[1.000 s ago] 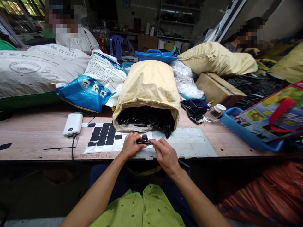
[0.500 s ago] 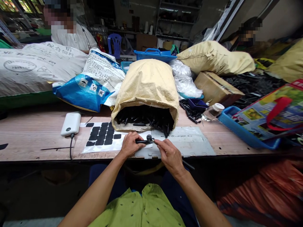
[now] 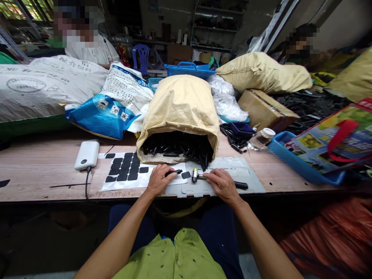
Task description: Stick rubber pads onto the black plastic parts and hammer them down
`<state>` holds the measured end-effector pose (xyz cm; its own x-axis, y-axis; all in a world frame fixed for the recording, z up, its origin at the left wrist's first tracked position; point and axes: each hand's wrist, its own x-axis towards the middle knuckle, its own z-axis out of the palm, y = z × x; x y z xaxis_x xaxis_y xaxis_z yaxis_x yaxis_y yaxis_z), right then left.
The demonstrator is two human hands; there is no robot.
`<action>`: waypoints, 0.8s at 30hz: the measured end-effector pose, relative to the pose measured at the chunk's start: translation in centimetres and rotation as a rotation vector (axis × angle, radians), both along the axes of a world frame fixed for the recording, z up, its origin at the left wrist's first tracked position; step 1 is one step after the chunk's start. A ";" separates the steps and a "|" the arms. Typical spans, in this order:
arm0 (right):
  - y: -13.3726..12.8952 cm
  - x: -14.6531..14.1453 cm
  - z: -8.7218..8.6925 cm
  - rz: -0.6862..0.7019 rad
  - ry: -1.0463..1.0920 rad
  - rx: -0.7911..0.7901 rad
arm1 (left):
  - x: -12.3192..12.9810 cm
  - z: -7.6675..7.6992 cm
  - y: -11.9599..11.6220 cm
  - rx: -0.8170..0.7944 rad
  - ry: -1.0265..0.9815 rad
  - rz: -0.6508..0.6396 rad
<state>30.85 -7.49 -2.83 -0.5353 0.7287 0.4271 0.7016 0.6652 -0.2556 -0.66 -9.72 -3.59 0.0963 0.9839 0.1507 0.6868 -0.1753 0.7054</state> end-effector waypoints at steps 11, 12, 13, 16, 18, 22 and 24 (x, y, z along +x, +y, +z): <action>-0.3 -0.4 -0.5 -0.057 0.012 -0.029 | 0.9 2.2 -3.1 0.064 -0.094 -0.069; -0.3 -0.4 -0.5 -0.057 0.014 -0.030 | 1.3 2.5 -4.5 0.040 -0.135 -0.133; -0.4 -0.4 -0.5 -0.059 0.014 -0.033 | 1.8 2.6 -6.1 -0.012 -0.161 -0.216; -0.4 -0.4 -0.4 -0.074 0.007 -0.051 | 3.0 0.7 -10.1 -0.215 -0.076 -0.363; -0.4 -0.5 -0.4 -0.081 0.002 -0.063 | 3.4 -2.0 -11.3 -0.333 0.041 -0.248; -0.5 -0.5 -0.4 -0.082 0.010 -0.062 | 3.1 -7.5 -10.3 -0.572 0.209 0.085; -0.5 -0.5 -0.4 -0.085 0.015 -0.061 | 2.9 -8.8 -9.3 -0.609 0.210 0.126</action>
